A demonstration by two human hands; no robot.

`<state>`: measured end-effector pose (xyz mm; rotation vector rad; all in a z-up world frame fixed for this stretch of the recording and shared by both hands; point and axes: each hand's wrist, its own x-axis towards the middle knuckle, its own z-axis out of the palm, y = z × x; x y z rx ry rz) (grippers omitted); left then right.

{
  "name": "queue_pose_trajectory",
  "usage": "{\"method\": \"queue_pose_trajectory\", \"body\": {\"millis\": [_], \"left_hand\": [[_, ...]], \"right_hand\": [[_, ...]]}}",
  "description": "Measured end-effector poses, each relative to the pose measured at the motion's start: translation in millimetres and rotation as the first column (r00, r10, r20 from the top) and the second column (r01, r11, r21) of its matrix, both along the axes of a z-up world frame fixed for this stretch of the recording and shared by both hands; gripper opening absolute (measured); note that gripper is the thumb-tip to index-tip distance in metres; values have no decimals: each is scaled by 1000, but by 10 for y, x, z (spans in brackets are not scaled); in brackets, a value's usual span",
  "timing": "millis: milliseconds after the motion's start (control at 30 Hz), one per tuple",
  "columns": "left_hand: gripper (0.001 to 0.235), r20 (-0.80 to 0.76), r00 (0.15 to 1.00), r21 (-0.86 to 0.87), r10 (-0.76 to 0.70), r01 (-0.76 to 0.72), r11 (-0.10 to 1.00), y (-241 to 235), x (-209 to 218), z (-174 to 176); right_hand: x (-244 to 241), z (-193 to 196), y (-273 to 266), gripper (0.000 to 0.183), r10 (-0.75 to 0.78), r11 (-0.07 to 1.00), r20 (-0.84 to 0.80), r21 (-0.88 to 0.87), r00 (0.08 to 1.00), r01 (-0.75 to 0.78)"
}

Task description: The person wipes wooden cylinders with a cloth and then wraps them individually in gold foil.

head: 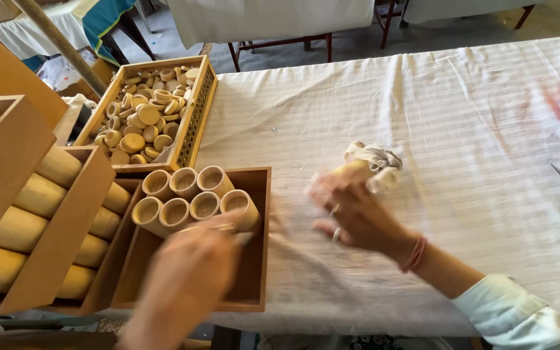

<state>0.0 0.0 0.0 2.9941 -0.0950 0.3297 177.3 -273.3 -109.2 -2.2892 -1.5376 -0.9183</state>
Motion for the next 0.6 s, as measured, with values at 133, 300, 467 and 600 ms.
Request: {"method": "queue_pose_trajectory", "body": {"millis": [133, 300, 467, 600], "left_hand": [[40, -71, 906, 31, 418, -417, 908, 471, -380, 179], [40, 167, 850, 86, 500, -518, 851, 1144, -603, -632], [45, -8, 734, -74, 679, -678, 732, 1003, -591, -701], [32, 138, 729, -289, 670, -618, 731, 1206, -628, -1029]], "right_hand": [[-682, 41, 329, 79, 256, 966, -121, 12, 959, -256], [-1053, 133, 491, 97, 256, 960, -429, 5, 866, -281], [-1111, 157, 587, 95, 223, 968, -478, 7, 849, -251], [-1095, -30, 662, 82, 234, 968, -534, 53, 813, -244]]}}
